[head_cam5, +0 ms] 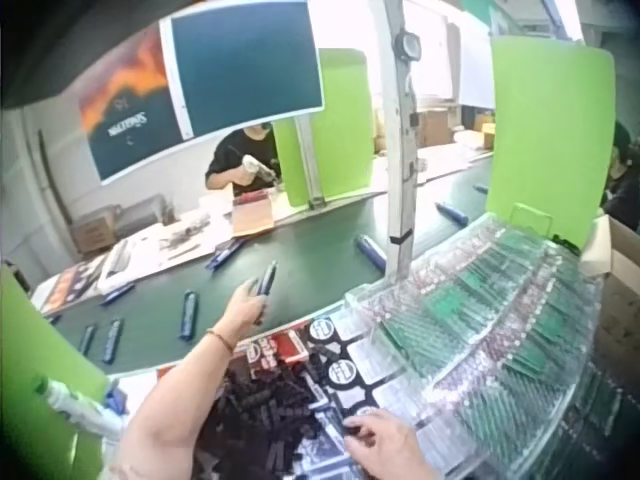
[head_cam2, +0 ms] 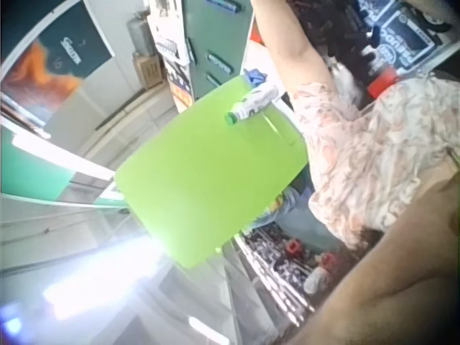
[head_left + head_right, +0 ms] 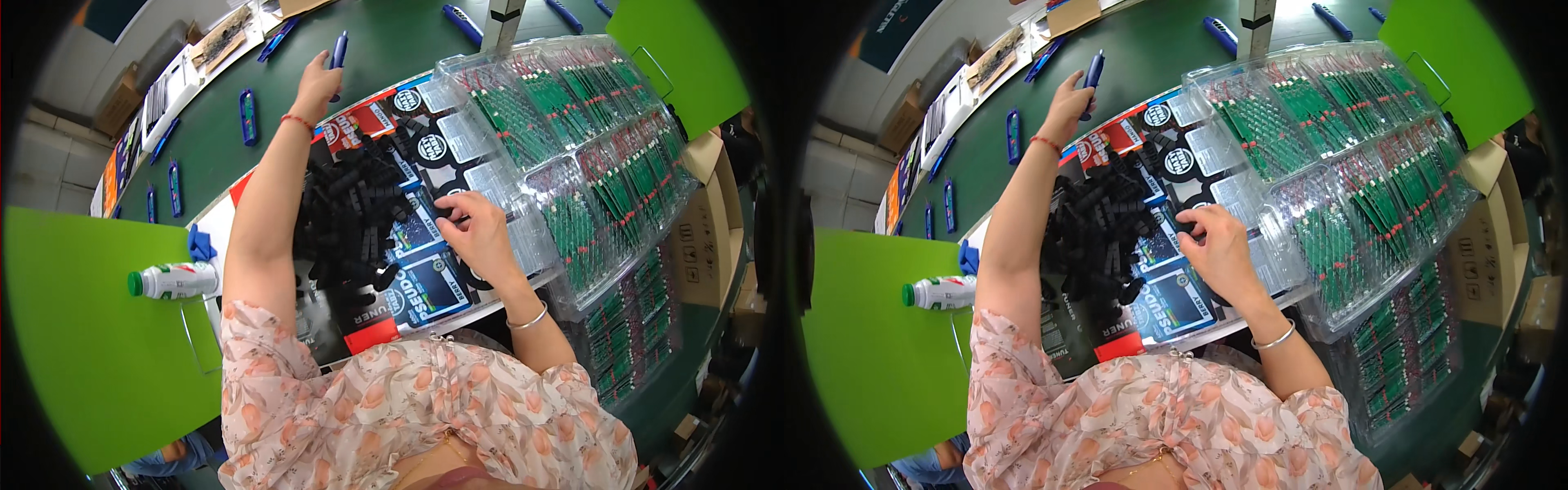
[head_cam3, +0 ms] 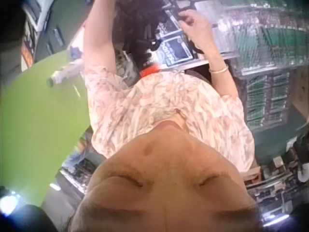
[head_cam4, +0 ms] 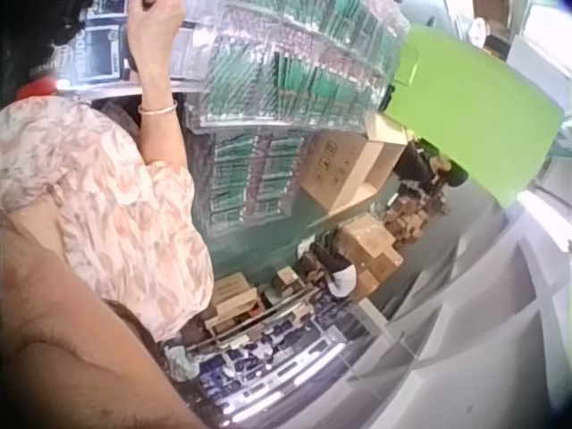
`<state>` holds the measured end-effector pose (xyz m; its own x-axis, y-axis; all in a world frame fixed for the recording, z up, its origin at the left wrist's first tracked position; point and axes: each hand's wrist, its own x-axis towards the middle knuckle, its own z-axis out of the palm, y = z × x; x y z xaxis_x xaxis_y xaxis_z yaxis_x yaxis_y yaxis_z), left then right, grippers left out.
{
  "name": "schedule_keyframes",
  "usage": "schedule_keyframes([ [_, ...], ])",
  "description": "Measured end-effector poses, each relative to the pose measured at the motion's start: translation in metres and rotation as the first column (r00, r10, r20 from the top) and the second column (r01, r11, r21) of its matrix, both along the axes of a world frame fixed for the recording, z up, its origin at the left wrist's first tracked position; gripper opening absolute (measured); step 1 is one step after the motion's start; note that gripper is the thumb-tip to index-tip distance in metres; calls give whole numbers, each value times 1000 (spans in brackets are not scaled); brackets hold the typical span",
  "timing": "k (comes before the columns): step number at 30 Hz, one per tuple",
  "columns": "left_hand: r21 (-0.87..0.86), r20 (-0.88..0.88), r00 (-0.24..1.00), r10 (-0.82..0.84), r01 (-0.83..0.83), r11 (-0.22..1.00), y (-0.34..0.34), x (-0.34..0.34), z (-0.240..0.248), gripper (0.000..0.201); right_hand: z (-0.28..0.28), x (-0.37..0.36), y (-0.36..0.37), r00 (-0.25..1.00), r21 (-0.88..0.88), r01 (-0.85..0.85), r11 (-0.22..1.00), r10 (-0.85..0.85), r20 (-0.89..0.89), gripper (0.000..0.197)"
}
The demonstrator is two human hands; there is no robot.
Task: The person is assembling electronic components by inserting small green parts into blue plastic housings.
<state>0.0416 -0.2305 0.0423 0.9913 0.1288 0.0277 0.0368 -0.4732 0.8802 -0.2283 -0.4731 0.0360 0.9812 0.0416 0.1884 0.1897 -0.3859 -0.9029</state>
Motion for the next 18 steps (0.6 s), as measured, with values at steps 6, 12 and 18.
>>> schedule_keyframes([
  [6, -743, -26, 972, -232, 137, 655, 16, -149, 60, 51, -6, 3, 2, 979, -71, 135, 988, -122, 165, 23],
  [12, -848, -96, 968, -233, 43, 528, -12, -280, 52, 46, 39, -3, 12, 974, 313, 185, 931, -216, 67, 17],
  [18, -878, -53, 964, -260, 79, 472, -43, -332, 36, 48, 58, -15, 33, 999, 496, -38, 867, 47, -6, 21],
])
